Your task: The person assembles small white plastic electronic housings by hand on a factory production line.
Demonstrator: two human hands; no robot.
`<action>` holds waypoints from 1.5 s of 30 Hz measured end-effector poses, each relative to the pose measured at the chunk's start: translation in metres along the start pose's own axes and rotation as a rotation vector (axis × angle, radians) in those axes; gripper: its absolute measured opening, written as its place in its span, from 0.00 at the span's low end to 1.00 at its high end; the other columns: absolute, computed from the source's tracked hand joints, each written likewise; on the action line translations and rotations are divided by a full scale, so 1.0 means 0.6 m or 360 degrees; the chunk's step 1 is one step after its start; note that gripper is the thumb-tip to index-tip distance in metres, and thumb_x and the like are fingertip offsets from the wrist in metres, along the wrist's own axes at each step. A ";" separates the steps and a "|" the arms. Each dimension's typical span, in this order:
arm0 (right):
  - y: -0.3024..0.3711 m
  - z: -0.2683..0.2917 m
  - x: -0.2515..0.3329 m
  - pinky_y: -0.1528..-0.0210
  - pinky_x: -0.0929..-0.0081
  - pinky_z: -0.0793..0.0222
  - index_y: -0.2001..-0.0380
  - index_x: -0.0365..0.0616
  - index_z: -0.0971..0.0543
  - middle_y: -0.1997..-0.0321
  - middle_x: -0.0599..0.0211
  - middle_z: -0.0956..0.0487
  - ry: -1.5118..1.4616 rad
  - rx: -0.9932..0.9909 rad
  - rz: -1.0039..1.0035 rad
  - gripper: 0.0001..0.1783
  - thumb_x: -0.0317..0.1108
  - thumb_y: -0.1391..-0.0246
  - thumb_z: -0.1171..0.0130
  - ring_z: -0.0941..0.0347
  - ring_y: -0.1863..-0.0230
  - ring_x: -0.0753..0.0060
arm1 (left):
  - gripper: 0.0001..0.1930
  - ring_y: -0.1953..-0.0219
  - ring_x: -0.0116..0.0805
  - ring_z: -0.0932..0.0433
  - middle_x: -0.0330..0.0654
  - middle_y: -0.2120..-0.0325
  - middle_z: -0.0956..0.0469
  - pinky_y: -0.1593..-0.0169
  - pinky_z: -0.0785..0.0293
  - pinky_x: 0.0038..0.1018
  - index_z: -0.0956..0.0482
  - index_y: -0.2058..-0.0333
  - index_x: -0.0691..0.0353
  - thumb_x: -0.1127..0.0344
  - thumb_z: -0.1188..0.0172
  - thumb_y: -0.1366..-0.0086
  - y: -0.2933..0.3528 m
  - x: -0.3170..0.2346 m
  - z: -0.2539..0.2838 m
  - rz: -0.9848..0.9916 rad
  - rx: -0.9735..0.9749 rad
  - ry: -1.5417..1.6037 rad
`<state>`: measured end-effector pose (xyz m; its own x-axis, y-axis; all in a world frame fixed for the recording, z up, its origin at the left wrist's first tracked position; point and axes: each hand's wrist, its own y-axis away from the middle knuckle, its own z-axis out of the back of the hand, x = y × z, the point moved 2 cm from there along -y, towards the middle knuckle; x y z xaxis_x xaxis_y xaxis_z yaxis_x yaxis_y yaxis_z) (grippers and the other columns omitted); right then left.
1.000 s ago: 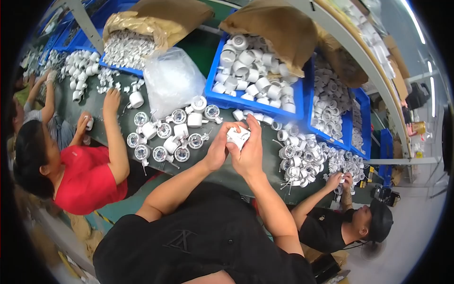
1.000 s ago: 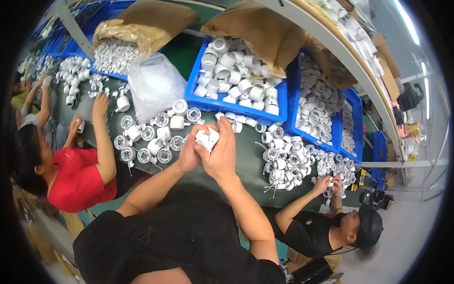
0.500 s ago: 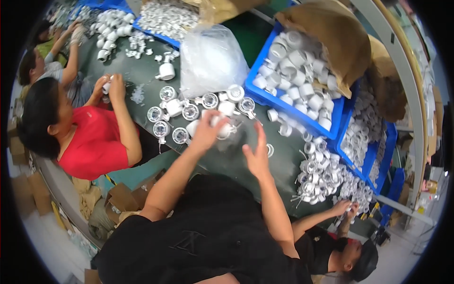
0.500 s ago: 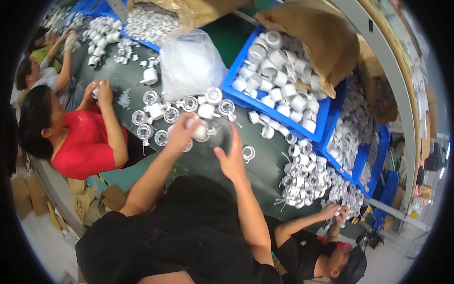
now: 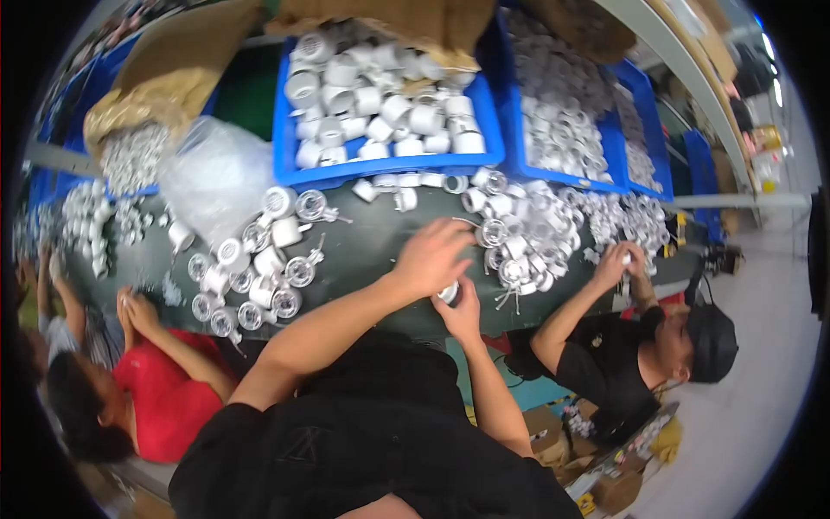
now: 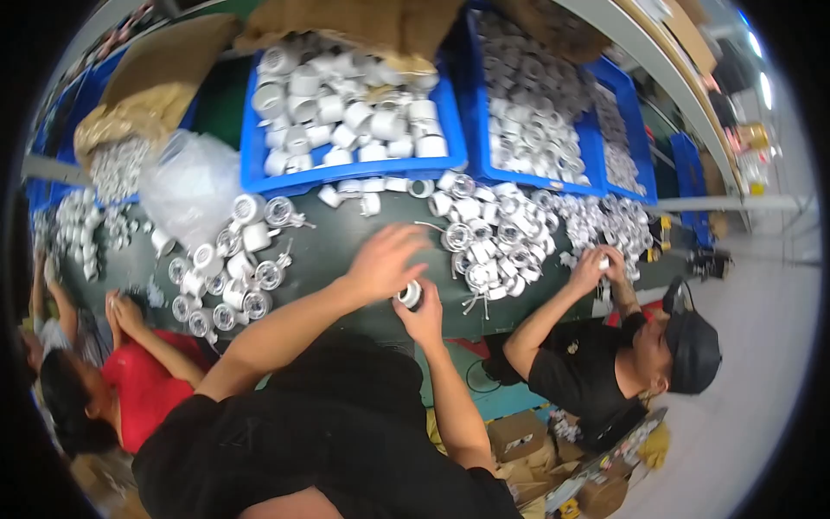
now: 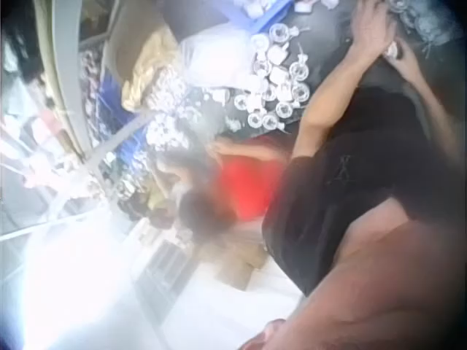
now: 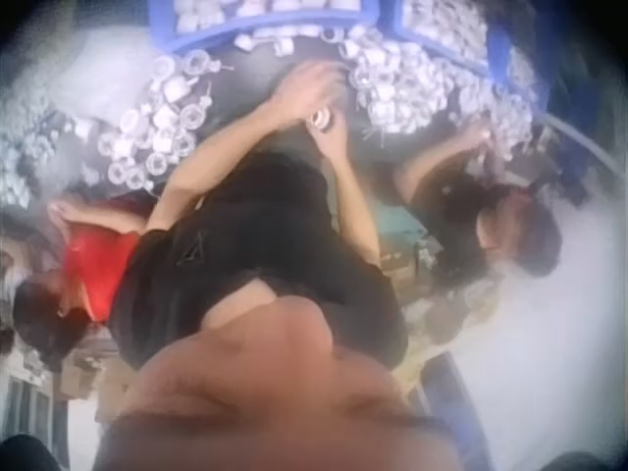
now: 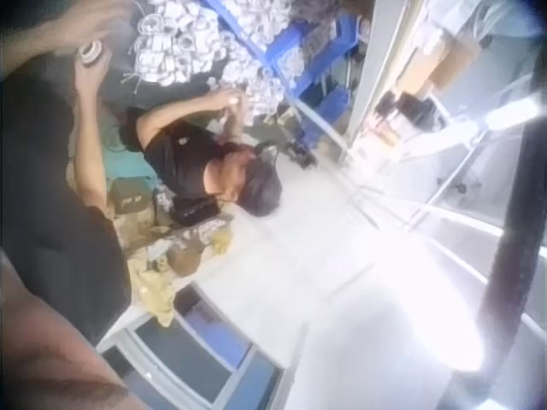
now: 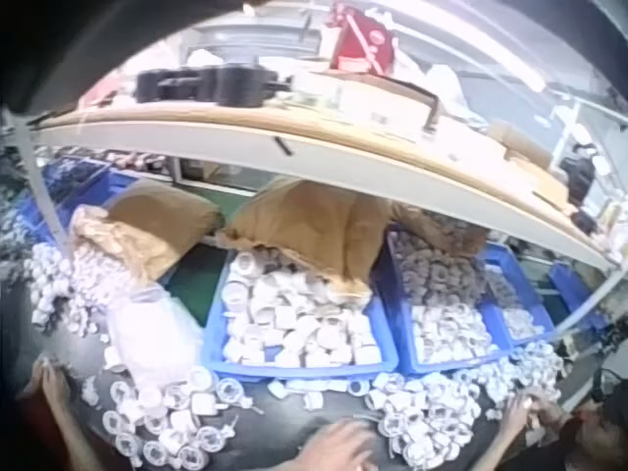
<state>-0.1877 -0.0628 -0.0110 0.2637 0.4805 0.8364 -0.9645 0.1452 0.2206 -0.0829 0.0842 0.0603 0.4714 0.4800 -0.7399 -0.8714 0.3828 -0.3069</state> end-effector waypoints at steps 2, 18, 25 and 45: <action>0.053 0.044 -0.043 0.45 0.73 0.30 0.42 0.35 0.31 0.44 0.54 0.26 -0.0236 0.0135 -0.0381 0.35 0.27 0.55 0.32 0.28 0.46 0.73 | 0.17 0.44 0.49 0.30 0.46 0.51 0.27 0.43 0.32 0.42 0.21 0.57 0.58 0.65 0.36 0.47 -0.068 -0.017 -0.106 -0.0193 0.0261 -0.0300; 0.100 0.085 0.198 0.46 0.76 0.35 0.37 0.40 0.33 0.48 0.65 0.33 -0.0269 0.0414 0.0427 0.41 0.23 0.59 0.35 0.32 0.48 0.72 | 0.17 0.51 0.36 0.23 0.45 0.53 0.24 0.53 0.24 0.33 0.33 0.45 0.57 0.65 0.48 0.31 0.170 0.060 0.087 0.1386 0.0067 0.2348; 0.087 -0.001 0.270 0.44 0.72 0.31 0.36 0.36 0.39 0.46 0.59 0.29 -0.0816 0.0681 0.0202 0.42 0.24 0.53 0.31 0.28 0.47 0.71 | 0.16 0.57 0.26 0.24 0.38 0.57 0.24 0.62 0.24 0.26 0.31 0.45 0.57 0.57 0.59 0.24 0.232 -0.002 0.177 0.1250 -0.0290 0.2205; 0.105 -0.015 0.363 0.61 0.79 0.25 0.40 0.38 0.35 0.49 0.59 0.25 -0.1066 0.0678 0.0190 0.27 0.23 0.43 0.40 0.21 0.59 0.73 | 0.15 0.59 0.27 0.30 0.40 0.57 0.31 0.51 0.32 0.27 0.34 0.50 0.62 0.69 0.60 0.35 0.221 -0.055 0.215 0.0497 -0.0682 0.2027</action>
<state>-0.1908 0.0589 0.1806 0.2234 -0.1688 0.9600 -0.9443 -0.2817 0.1702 -0.1965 0.2214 0.1211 0.0041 -0.6353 -0.7723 -0.9998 0.0118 -0.0150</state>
